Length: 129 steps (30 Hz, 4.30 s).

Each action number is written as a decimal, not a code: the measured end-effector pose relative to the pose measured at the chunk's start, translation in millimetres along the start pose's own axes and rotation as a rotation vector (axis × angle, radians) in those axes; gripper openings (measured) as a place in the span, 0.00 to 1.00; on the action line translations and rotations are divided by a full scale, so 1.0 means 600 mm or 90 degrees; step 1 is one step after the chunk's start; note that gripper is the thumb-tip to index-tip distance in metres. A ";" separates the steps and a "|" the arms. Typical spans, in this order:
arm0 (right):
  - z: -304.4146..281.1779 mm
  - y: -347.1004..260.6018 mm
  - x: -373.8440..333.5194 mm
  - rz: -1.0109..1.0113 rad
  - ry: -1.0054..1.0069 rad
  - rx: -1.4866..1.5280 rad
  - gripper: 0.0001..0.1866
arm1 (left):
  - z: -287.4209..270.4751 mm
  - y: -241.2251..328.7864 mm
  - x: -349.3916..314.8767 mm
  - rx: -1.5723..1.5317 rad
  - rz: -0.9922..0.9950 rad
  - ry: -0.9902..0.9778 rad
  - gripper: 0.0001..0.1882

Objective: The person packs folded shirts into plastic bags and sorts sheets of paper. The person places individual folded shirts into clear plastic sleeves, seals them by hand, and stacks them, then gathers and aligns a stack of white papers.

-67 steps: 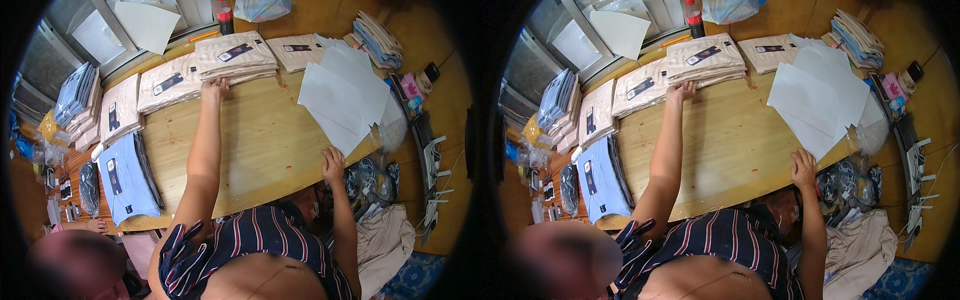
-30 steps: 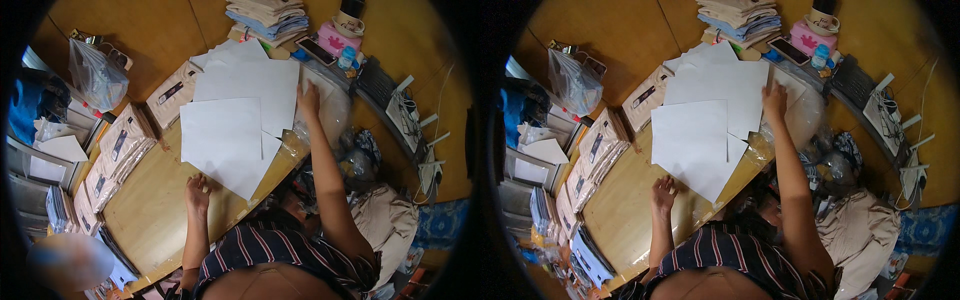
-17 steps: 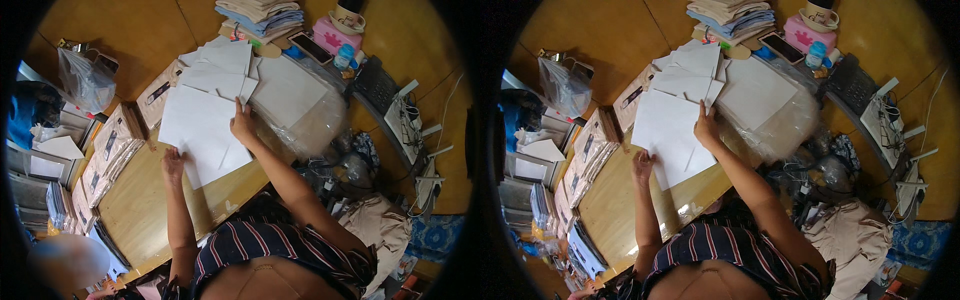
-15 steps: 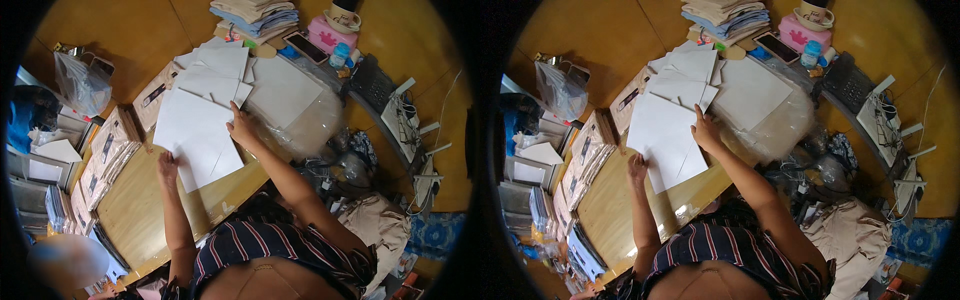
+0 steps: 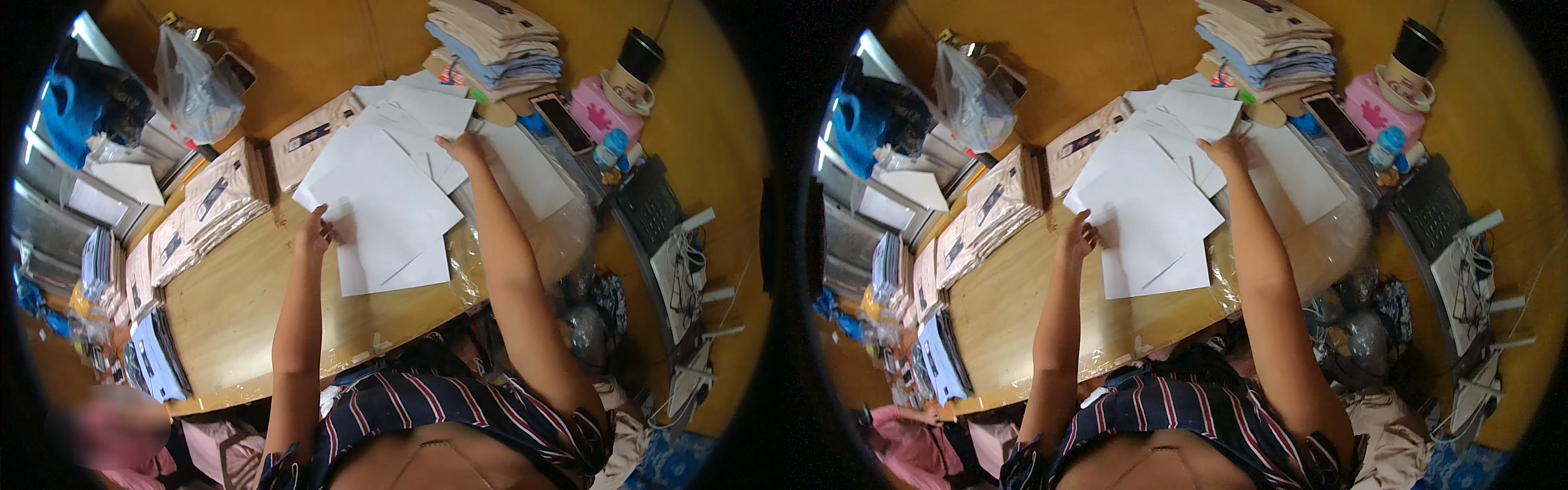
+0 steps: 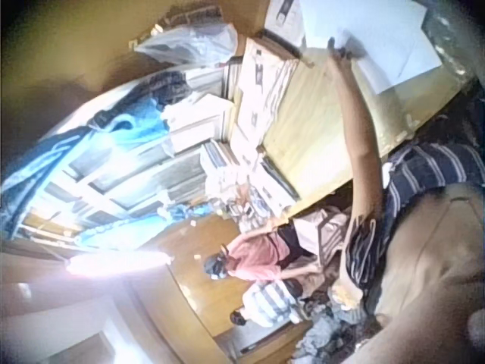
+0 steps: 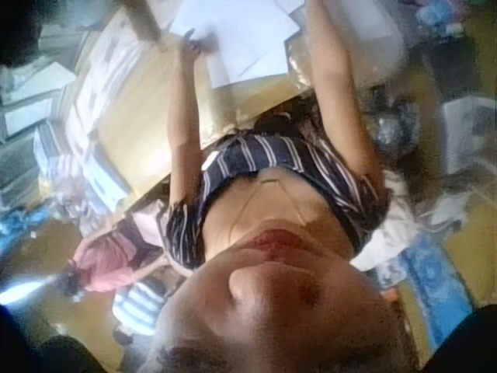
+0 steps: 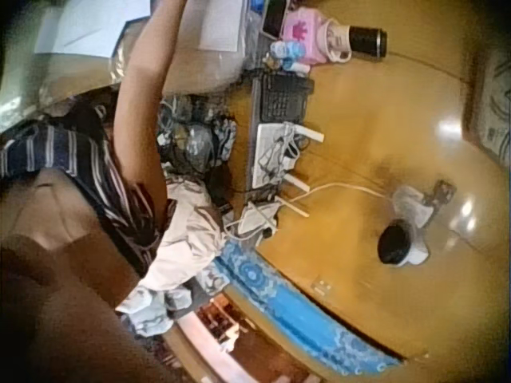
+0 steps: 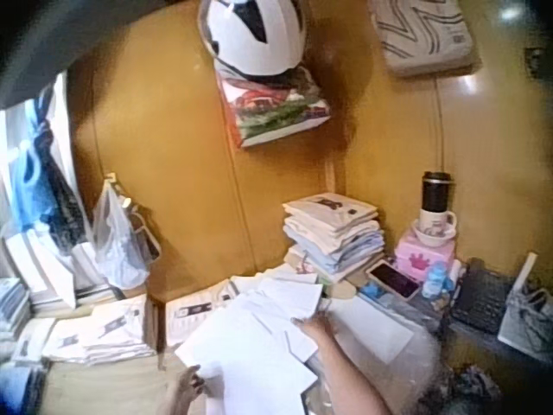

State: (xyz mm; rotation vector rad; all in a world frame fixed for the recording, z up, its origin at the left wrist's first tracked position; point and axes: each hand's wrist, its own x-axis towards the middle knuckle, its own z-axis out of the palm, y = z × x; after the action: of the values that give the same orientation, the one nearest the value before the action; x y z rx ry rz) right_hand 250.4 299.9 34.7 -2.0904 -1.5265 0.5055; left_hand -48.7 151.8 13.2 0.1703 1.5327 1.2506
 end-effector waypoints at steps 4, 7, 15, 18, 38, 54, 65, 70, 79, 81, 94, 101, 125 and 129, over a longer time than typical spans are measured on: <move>-0.016 -0.025 -0.123 -0.127 0.086 -0.208 0.35 | 0.011 0.001 -0.007 0.001 -0.041 -0.057 0.19; -0.010 -0.011 -0.168 -0.145 -0.012 -0.221 0.31 | 0.011 0.014 -0.009 0.077 0.051 -0.054 0.25; -0.051 0.068 -0.252 0.032 -0.400 0.275 0.20 | -0.020 0.018 -0.018 0.185 0.152 -0.051 0.28; -0.044 0.094 -0.307 0.080 -0.430 0.504 0.17 | -0.085 -0.007 0.017 0.194 0.113 -0.166 0.27; 0.030 -0.016 -0.293 -0.134 -0.326 0.192 0.18 | -0.299 0.000 -0.158 0.848 0.347 0.021 0.41; 0.048 -0.009 -0.582 0.138 -0.169 0.917 0.37 | -0.107 0.074 -0.004 1.212 0.551 -0.205 0.32; 0.068 -0.023 -0.576 0.087 -0.299 0.707 0.28 | -0.303 0.034 -0.134 0.414 0.141 -0.404 0.31; 0.023 -0.090 -0.551 -0.229 -0.200 0.562 0.37 | -0.364 0.026 -0.186 0.187 0.299 -0.327 0.33; -0.041 -0.149 -0.528 -0.383 -0.223 0.659 0.40 | -0.382 0.044 -0.248 0.164 0.452 -0.254 0.25; -0.032 -0.139 -0.529 -0.444 -0.203 0.618 0.38 | -0.390 0.046 -0.242 0.177 0.452 -0.261 0.27; -0.044 -0.114 -0.544 -0.562 -0.091 0.697 0.40 | -0.343 0.059 -0.266 0.152 0.643 -0.329 0.29; -0.036 -0.089 -0.533 -0.462 -0.116 0.495 0.25 | -0.357 -0.002 -0.177 0.202 0.342 -0.244 0.30; 0.018 -0.168 -0.547 -0.475 -0.120 0.594 0.29 | -0.425 0.120 -0.180 0.085 0.716 -0.237 0.24; 0.008 -0.202 -0.536 -0.408 -0.142 0.780 0.35 | -0.417 0.089 -0.150 -0.053 0.603 -0.123 0.31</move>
State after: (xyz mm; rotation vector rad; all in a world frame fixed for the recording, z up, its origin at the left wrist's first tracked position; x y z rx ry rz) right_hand 57.3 24.2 104.5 -0.6014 -1.3235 1.0640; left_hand -235.1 -36.6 72.3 1.0196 1.2359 1.9442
